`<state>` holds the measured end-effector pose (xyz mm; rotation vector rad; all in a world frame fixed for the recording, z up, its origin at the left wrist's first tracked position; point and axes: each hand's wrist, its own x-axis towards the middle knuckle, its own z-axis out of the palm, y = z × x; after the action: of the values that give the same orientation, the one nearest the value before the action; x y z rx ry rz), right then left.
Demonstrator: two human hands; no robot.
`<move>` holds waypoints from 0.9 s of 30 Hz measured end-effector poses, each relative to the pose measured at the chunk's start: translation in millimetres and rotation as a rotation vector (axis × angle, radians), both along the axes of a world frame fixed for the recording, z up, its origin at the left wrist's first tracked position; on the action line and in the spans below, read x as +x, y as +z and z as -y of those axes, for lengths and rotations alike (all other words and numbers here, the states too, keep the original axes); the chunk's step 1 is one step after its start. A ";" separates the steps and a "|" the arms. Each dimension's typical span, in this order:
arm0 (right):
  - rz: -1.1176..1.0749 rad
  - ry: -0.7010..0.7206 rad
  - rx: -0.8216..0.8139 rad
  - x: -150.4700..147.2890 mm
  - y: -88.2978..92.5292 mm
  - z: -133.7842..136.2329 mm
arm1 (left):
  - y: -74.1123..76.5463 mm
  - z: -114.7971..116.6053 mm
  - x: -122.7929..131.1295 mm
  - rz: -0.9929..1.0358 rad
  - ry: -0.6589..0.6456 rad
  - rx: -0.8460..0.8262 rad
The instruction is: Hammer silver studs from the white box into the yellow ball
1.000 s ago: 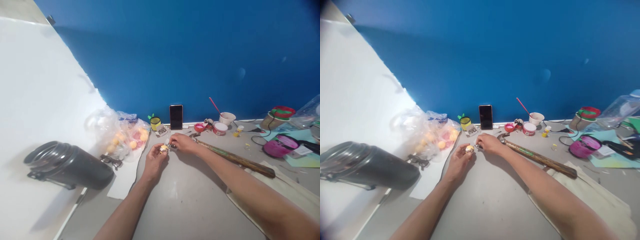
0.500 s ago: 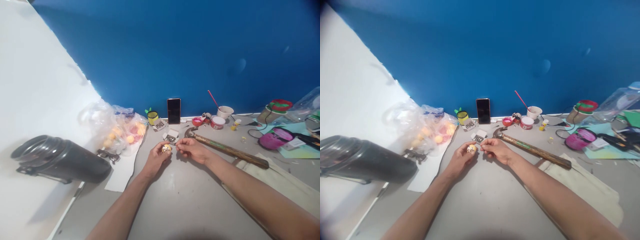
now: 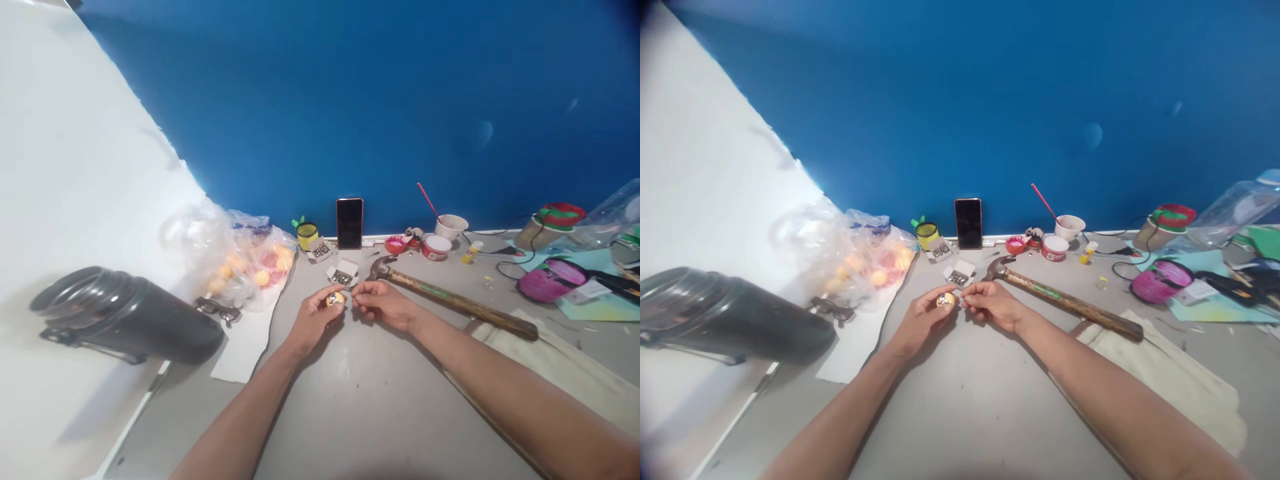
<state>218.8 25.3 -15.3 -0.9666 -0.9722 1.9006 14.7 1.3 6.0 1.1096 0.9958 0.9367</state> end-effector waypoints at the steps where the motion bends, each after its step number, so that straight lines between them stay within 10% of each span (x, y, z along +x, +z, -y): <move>1: 0.000 -0.002 -0.006 0.0 -0.1 -0.2 | 0.4 0.0 0.0 -0.031 0.008 0.008; 27: 0.074 0.024 0.131 -20.9 4.3 16.8 | -5.7 4.9 1.3 -0.787 -0.027 0.355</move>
<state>197.9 8.5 -11.0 -0.9574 -1.1413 1.8067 16.1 -3.6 0.3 1.8606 1.4667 0.6624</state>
